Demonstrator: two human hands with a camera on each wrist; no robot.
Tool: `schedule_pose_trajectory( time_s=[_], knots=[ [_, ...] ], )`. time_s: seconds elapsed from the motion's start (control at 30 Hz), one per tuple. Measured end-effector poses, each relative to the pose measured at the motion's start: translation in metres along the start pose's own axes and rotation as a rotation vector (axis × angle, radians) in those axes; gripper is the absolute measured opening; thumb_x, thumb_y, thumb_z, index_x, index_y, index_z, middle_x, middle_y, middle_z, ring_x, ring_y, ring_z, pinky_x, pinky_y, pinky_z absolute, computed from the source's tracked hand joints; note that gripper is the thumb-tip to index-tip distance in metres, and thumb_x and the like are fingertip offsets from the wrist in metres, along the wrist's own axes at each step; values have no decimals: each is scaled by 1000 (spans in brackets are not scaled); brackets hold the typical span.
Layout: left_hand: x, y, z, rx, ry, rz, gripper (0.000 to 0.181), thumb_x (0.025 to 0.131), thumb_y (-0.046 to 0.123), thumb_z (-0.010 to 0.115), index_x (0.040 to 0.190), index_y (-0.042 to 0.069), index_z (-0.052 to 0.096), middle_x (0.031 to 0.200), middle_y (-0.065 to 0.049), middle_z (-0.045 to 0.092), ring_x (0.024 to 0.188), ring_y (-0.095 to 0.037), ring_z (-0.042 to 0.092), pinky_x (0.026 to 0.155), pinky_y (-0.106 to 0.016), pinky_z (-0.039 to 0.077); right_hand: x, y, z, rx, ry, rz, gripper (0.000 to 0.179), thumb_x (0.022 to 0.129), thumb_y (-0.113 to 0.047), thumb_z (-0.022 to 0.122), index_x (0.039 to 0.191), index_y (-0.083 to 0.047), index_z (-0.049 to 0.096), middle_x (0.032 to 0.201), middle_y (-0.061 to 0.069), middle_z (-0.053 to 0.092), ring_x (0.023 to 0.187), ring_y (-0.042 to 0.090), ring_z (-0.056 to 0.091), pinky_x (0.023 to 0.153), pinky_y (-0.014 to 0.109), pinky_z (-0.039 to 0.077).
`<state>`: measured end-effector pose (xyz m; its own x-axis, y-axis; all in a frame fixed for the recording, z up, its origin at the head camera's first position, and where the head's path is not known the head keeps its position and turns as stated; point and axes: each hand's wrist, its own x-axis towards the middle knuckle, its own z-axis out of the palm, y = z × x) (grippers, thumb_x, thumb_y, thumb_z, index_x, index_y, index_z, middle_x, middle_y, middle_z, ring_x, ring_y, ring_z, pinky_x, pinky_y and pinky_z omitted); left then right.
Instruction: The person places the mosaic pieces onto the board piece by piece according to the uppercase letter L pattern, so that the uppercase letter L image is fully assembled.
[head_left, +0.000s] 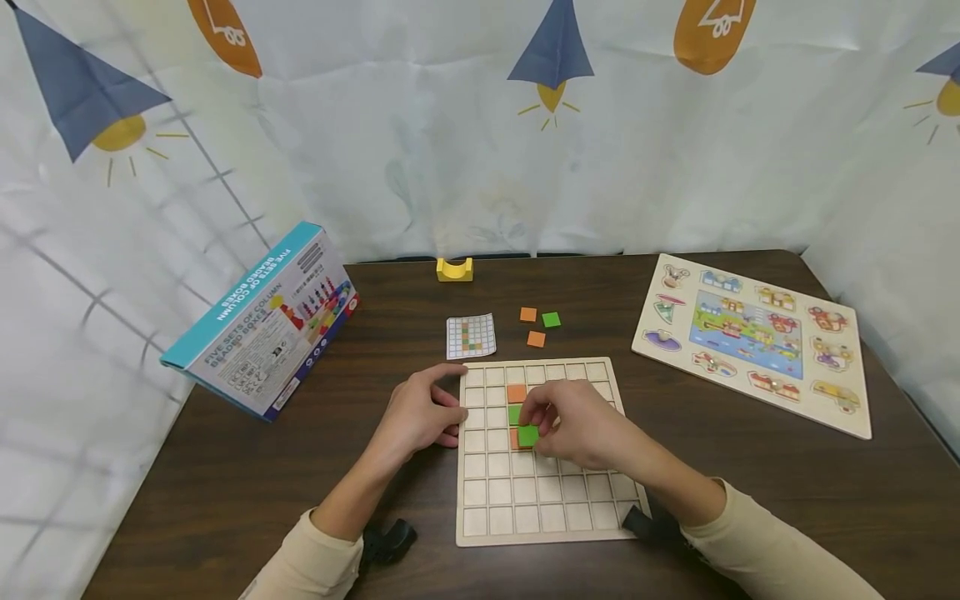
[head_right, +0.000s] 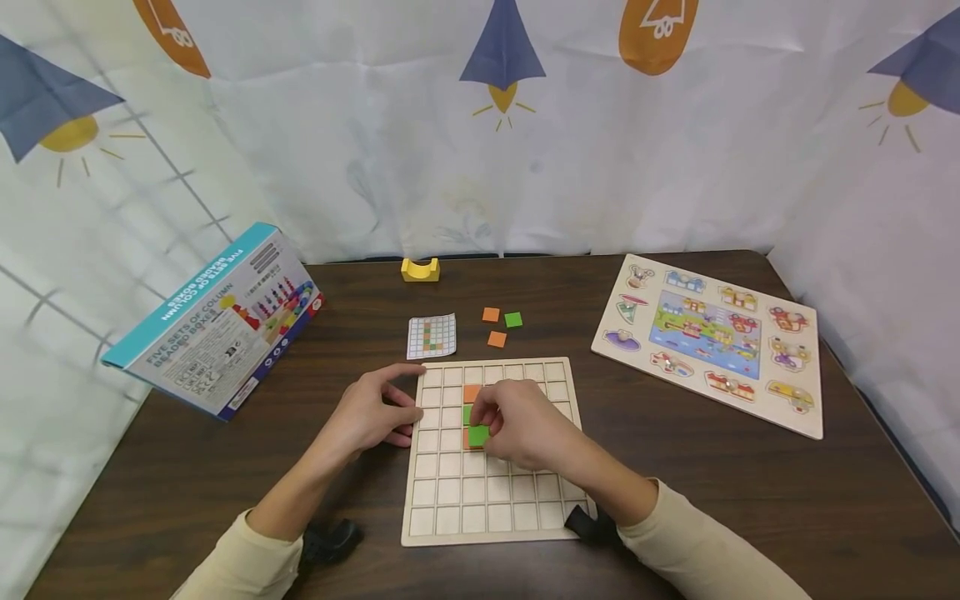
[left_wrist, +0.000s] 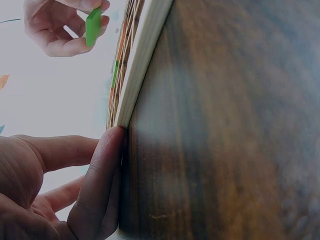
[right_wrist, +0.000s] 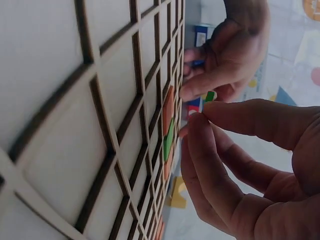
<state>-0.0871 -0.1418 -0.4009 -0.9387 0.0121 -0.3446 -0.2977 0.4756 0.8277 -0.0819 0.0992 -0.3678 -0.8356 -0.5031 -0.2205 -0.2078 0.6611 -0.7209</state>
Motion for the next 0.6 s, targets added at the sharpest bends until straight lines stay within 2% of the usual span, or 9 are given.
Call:
schedule_pose_trajectory(
  time_s=[0.27, 0.6],
  knots=[
    [0, 1, 0, 11, 3, 7, 61, 85, 0, 79, 142, 19, 63, 94, -14, 65, 56, -18, 70, 52, -36, 64, 0, 2, 6, -17, -35, -66, 27, 72, 7, 81, 89, -12, 73, 79, -2, 63, 73, 10, 58, 64, 23, 51],
    [-1, 1, 1, -3, 7, -4, 62, 85, -1, 78, 142, 19, 64, 95, -14, 66, 56, -19, 71, 52, -37, 64, -1, 2, 14, -16, -93, -70, 28, 71, 9, 81, 86, -12, 72, 77, -1, 64, 73, 12, 59, 65, 23, 53]
  ],
)
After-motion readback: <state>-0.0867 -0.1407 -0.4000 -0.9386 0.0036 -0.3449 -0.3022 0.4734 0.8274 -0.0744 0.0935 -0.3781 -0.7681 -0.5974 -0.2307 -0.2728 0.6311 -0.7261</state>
